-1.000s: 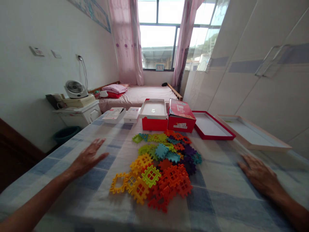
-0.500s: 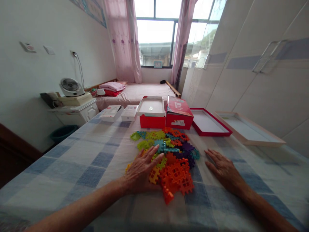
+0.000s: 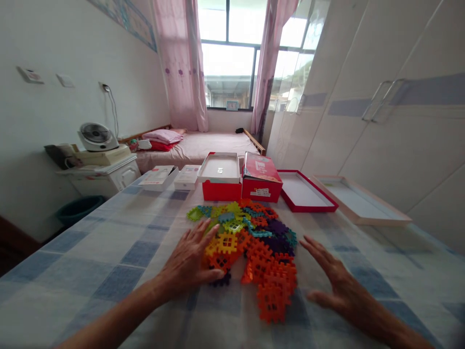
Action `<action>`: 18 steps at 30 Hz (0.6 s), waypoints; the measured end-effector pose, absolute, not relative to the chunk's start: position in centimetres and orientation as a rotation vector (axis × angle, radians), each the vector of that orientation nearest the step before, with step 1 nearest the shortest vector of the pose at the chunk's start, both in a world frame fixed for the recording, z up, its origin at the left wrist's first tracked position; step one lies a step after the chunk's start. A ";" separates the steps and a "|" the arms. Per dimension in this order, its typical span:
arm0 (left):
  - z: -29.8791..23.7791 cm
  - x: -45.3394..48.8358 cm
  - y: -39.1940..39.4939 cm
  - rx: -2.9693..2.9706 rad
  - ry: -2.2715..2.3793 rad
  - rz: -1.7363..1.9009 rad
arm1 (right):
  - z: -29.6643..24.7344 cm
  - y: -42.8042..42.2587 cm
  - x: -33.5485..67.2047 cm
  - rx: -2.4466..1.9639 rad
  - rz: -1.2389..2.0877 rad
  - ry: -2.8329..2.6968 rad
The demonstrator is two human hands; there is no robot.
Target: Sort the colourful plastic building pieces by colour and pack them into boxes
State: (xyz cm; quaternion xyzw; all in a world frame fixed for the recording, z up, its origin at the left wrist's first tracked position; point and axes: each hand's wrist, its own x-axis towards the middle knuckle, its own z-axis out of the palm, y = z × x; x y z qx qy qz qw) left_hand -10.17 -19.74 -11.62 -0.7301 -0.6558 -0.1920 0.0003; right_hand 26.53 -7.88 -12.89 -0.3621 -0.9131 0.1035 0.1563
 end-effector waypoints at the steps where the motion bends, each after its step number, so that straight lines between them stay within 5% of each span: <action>1: -12.2 -11.0 -20.7 -2.310 -2.090 -0.584 | -12.7 -8.8 26.2 -0.990 0.334 -2.653; 18: -15.2 -6.6 -18.8 -2.174 -2.046 -1.068 | -10.9 -9.6 10.9 -0.727 0.468 -2.301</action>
